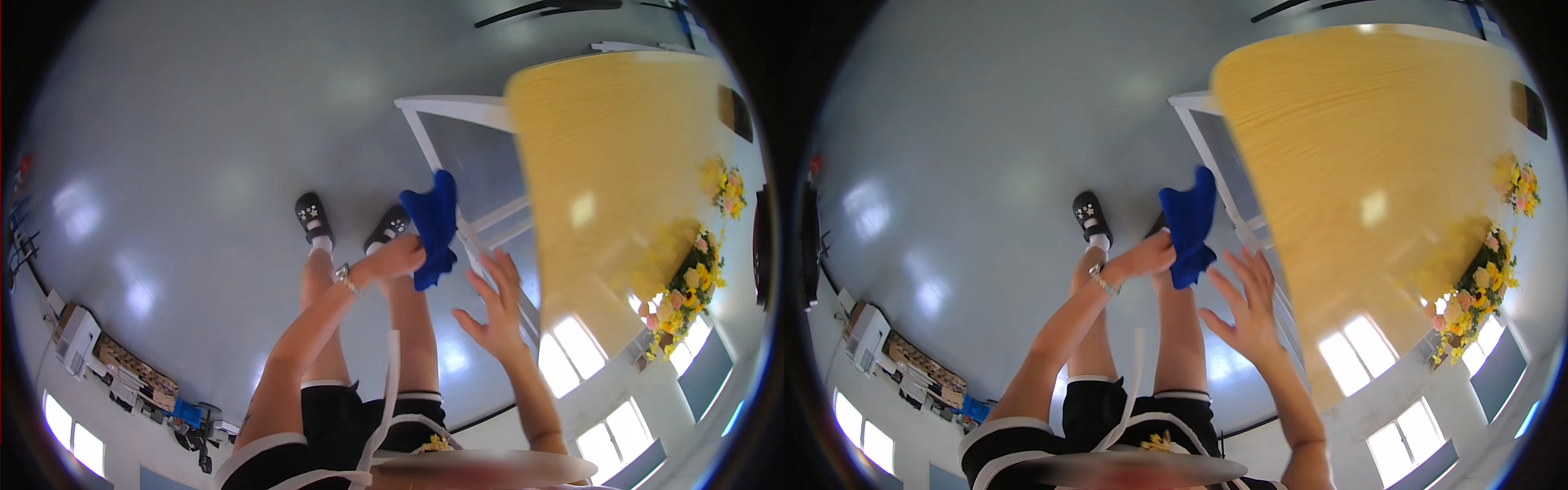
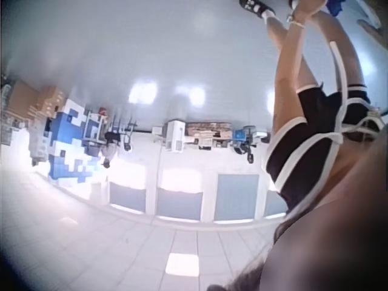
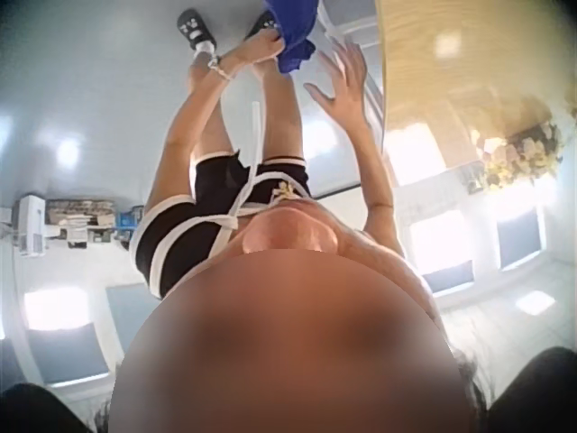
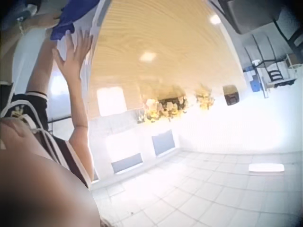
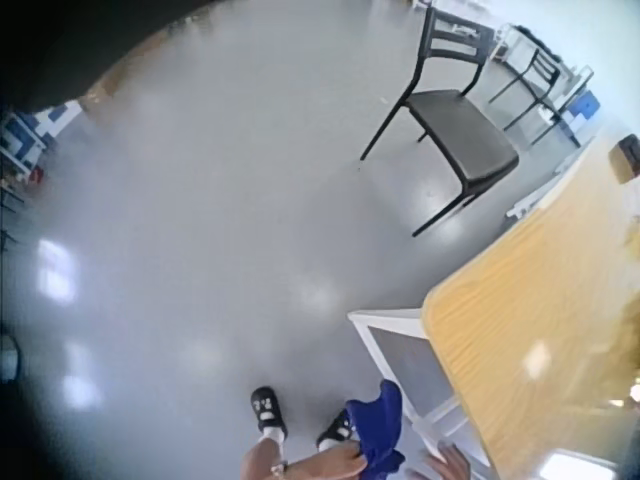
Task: Wiping a table and a chair with a cloth.
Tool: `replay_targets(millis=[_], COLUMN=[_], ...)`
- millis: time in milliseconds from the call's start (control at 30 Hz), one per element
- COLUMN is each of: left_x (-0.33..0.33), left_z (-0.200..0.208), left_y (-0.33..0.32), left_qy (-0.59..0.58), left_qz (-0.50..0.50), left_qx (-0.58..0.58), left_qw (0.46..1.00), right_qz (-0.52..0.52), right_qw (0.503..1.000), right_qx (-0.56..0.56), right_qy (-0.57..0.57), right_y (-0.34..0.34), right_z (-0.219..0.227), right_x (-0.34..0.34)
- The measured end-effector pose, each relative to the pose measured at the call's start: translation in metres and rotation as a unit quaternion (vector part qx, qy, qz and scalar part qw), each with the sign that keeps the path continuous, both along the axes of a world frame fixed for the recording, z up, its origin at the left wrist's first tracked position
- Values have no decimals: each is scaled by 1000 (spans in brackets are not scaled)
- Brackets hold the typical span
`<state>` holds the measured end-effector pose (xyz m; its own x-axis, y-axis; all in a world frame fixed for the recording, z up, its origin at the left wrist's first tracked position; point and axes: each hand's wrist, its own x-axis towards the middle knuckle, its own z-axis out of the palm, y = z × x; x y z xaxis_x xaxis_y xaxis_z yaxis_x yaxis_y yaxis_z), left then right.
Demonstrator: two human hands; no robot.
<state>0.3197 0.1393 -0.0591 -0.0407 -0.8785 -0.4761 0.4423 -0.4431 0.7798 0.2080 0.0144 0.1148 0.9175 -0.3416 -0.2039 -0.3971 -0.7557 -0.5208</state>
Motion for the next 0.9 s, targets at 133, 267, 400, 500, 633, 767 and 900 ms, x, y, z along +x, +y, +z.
replay_targets(millis=[133, 267, 400, 500, 633, 767, 900], left_x=[-26, -6, 30, 50, 50, 47, 39], left_z=[-31, -66, -45, -64, -95, -116, -111], left_y=[53, 87, 64, 71, 79, 79, 73], left_qy=[-125, -423, -404, -556, -529, -580, -556], left_qz=[-4, -122, -126, -20, -190, -213, -249], left_qx=[-39, -100, 66, -11, -105, -192, -185], left_qw=[991, 892, 904, 831, 820, 762, 771], right_qz=[-144, -146, -133, -316, -223, -74, -94], right_qw=[961, 886, 967, 934, 970, 987, 972], right_qx=[236, 440, 194, 160, -30, -44, -196], right_qy=[-19, 32, 95, -42, -93, -133, -85], right_y=[56, 62, 0, -52, -83, -91, -87], right_z=[-132, -229, -307, -373, -437, -482, -523], right_x=[-3, 8, -15, 10, 53, 109, 116])
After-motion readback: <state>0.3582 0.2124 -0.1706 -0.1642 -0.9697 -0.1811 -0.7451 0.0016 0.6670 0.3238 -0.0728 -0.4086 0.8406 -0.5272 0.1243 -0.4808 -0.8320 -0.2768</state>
